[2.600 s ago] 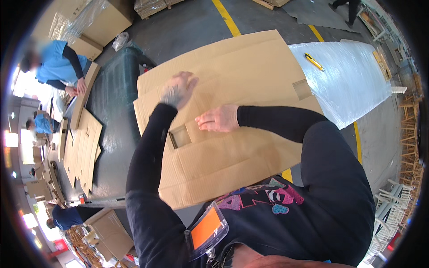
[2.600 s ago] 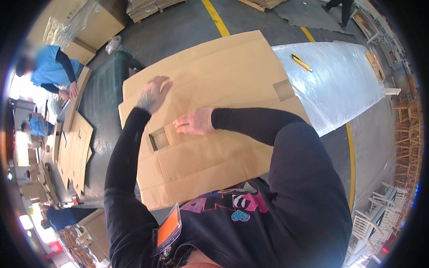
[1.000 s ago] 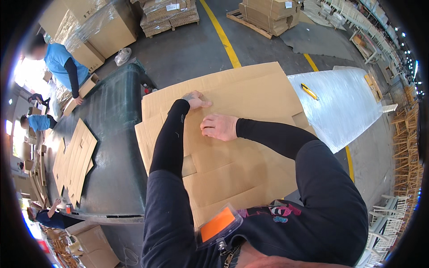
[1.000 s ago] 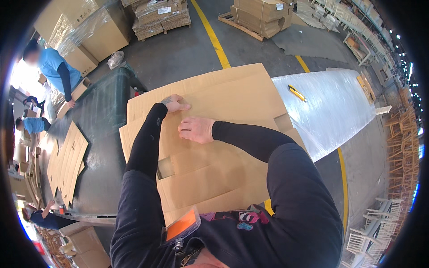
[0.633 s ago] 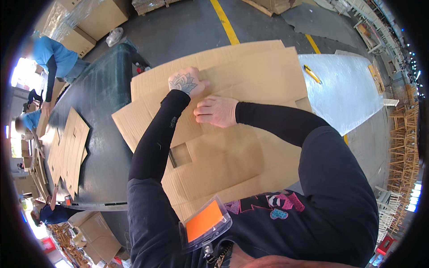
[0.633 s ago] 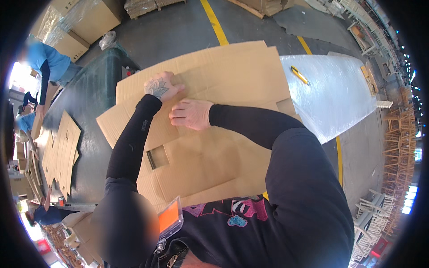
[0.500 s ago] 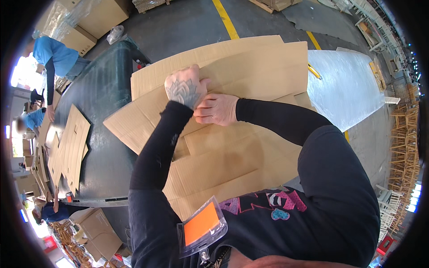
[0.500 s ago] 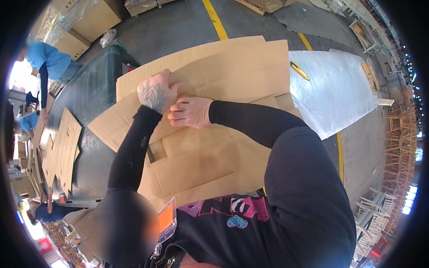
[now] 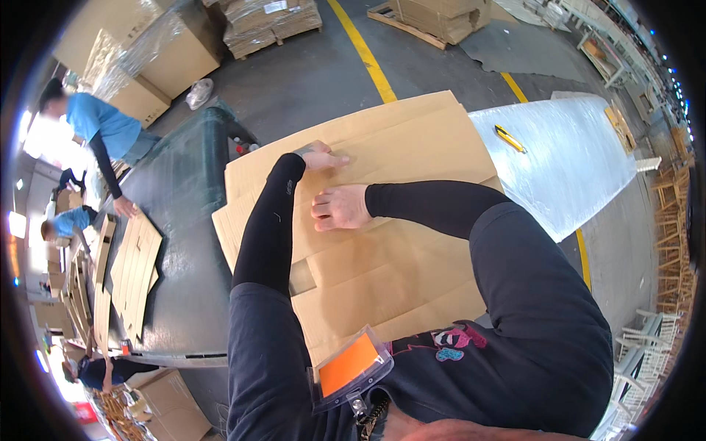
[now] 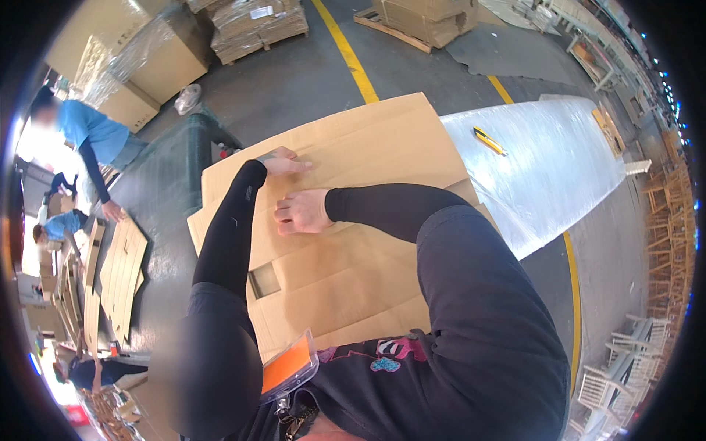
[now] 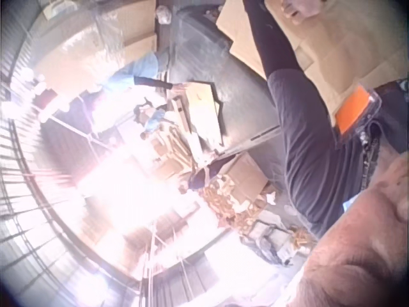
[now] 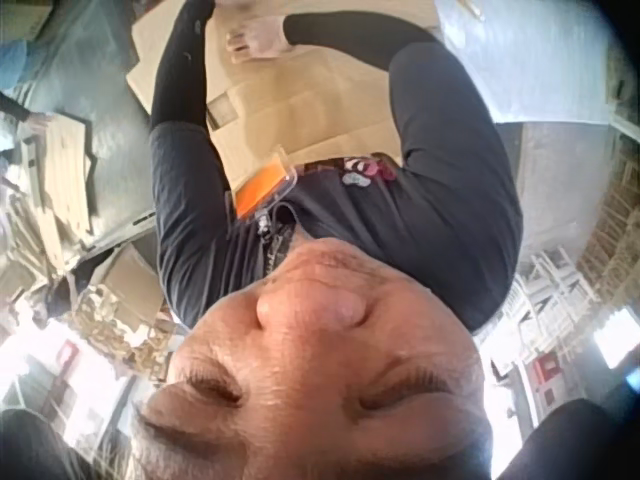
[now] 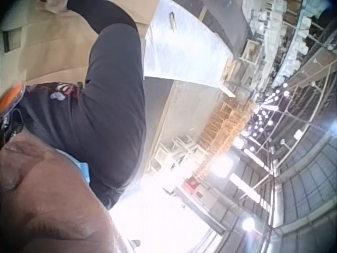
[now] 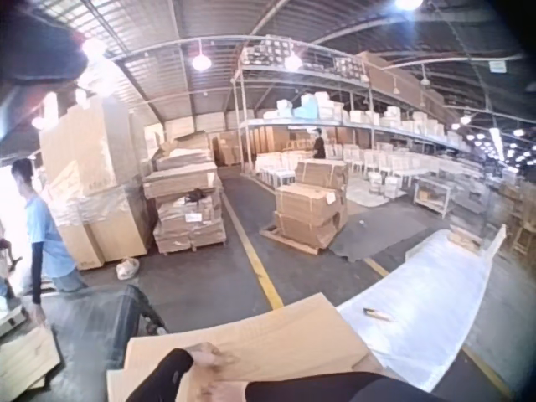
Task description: The person folds flat cardboard pieces along pre-cut creases on a workbench, aligning edges and pressing folds to form box-like shapes. The person handles the cardboard by hand without visible tools, stacking completed pieces on the table.
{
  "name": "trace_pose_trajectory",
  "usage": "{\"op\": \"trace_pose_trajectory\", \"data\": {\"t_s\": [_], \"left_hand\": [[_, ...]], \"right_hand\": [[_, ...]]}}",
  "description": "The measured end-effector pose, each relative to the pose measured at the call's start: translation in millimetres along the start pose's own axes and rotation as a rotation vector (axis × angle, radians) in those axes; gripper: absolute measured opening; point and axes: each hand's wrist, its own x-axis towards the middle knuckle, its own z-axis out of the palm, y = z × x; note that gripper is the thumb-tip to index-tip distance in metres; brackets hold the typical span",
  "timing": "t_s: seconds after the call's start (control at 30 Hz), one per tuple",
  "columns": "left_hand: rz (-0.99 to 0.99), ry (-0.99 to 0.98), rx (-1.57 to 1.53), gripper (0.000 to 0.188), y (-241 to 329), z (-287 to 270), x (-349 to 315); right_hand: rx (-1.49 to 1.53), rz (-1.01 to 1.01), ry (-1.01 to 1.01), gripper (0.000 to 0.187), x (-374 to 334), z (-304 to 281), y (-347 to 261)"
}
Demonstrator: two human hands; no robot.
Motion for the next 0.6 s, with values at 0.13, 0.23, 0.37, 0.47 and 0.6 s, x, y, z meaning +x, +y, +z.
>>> {"op": "trace_pose_trajectory", "data": {"t_s": [0.13,0.23,0.37,0.47,0.6], "left_hand": [[-0.013,0.147,-0.038,0.084,-1,25,11],[-0.112,0.265,0.016,0.073,35,23,-16],[-0.148,0.423,0.104,0.048,56,31,-48],[-0.124,0.542,0.122,0.035,71,46,-68],[-0.010,0.752,0.221,0.032,71,70,-73]], "right_hand": [[0.059,0.125,-0.003,0.023,0,16,9],[0.181,0.243,-0.046,0.029,-7,8,7],[0.259,0.232,-0.192,0.031,-5,8,7],[0.142,0.154,-0.162,0.029,-14,33,9],[-0.034,0.003,0.077,0.024,-25,61,16]]}}
